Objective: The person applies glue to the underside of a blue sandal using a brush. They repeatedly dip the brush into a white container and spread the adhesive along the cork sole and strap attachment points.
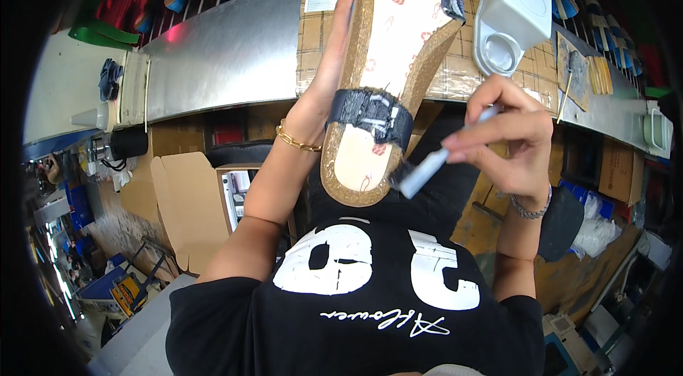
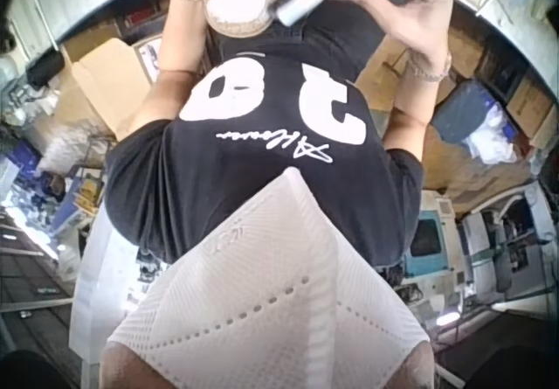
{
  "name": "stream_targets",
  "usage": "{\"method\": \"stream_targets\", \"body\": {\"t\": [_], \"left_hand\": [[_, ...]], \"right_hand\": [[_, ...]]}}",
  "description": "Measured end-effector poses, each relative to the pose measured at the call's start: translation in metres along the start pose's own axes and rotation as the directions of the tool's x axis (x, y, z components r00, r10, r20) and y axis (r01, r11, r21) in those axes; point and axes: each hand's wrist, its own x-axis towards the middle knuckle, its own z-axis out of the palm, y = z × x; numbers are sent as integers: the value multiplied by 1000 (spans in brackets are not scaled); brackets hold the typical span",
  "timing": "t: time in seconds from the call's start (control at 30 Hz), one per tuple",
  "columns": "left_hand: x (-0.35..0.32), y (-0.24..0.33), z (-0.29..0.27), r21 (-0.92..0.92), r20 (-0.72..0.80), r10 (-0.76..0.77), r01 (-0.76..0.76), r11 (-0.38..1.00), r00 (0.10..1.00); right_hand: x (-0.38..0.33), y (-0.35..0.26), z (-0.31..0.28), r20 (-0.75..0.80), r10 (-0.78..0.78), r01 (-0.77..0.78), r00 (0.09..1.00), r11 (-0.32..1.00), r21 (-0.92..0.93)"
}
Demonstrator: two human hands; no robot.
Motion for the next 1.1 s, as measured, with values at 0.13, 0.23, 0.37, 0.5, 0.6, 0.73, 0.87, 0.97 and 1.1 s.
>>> {"method": "stream_targets", "body": {"t": [0.13,0.23,0.37,0.5,0.6,0.73,0.87,0.97,1.1], "left_hand": [[-5,9,4,67,-35,0,2,998,999],[-11,15,14,155,-70,25,-14,988,997],[-11,14,5,169,-44,3,5,986,999],[-10,22,-15,48,-163,-69,77,996,984],[-24,44,-78,-403,81,-75,102,909,994],[27,75,-152,-343,61,119,-91,935,991],[120,114,-204,-684,-56,-80,20,729,995],[177,131,-310,-701,-40,-142,74,710,989],[200,181,-401,-807,-276,-319,-38,590,907]], "right_hand": [[3,-6,-6,-75,22,-8,997,984,177],[31,-1,6,-299,-40,-13,953,985,-174],[66,40,1,-588,-100,-152,802,919,-363],[44,31,11,-402,-114,-37,908,937,-347],[27,18,6,-444,101,-145,891,987,-66],[-24,51,-31,-592,302,-234,747,953,191],[-57,44,-46,-572,487,-345,661,873,345],[-73,44,-48,-527,604,-302,599,779,550],[-89,52,-70,-486,624,-43,612,640,767]]}}
